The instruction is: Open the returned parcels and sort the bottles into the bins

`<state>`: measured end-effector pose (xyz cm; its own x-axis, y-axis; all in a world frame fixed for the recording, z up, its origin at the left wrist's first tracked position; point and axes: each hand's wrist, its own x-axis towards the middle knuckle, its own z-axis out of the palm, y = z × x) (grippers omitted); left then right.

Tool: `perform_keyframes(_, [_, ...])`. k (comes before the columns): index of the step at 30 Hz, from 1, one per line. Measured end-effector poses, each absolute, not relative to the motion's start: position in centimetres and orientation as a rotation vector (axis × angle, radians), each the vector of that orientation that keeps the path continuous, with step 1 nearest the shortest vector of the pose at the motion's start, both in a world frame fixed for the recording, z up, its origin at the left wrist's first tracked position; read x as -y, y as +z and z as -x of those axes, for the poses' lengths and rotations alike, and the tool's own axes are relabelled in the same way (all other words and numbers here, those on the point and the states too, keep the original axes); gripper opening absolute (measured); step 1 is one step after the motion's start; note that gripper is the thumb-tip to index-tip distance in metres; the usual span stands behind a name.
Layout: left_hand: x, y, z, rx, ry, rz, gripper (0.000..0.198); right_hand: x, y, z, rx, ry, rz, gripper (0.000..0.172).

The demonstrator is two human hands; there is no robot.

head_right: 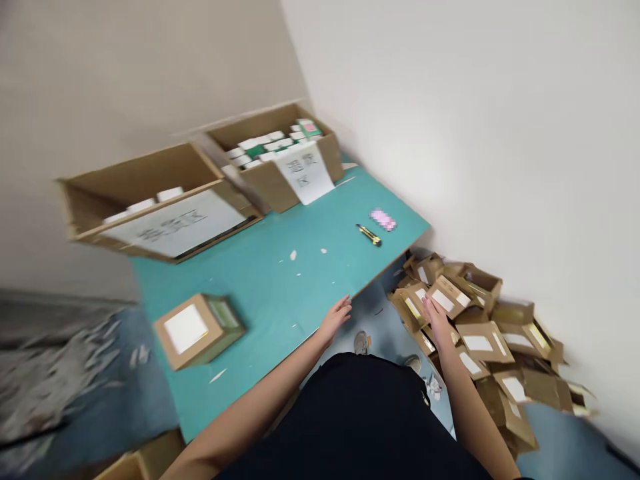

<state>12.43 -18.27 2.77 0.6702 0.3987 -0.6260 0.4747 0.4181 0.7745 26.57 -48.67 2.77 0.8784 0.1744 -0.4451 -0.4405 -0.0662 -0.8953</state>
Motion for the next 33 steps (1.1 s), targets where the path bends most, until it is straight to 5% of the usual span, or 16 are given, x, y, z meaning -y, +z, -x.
perform_keyframes(9, [9.0,2.8,-2.9,-1.126,0.339,-0.986,0.057,29.0,4.0,-26.1,0.228,0.978,1.570,0.064])
perform_keyframes(22, [9.2,1.5,3.5,-1.483,0.876,-0.507,0.061,10.4,1.2,-26.9,0.807,1.513,1.512,0.063])
perform_keyframes(33, [4.3,-0.7,8.8,-1.538,1.113,-0.166,0.073,-11.9,0.2,-16.4,1.526,1.355,1.496,0.062])
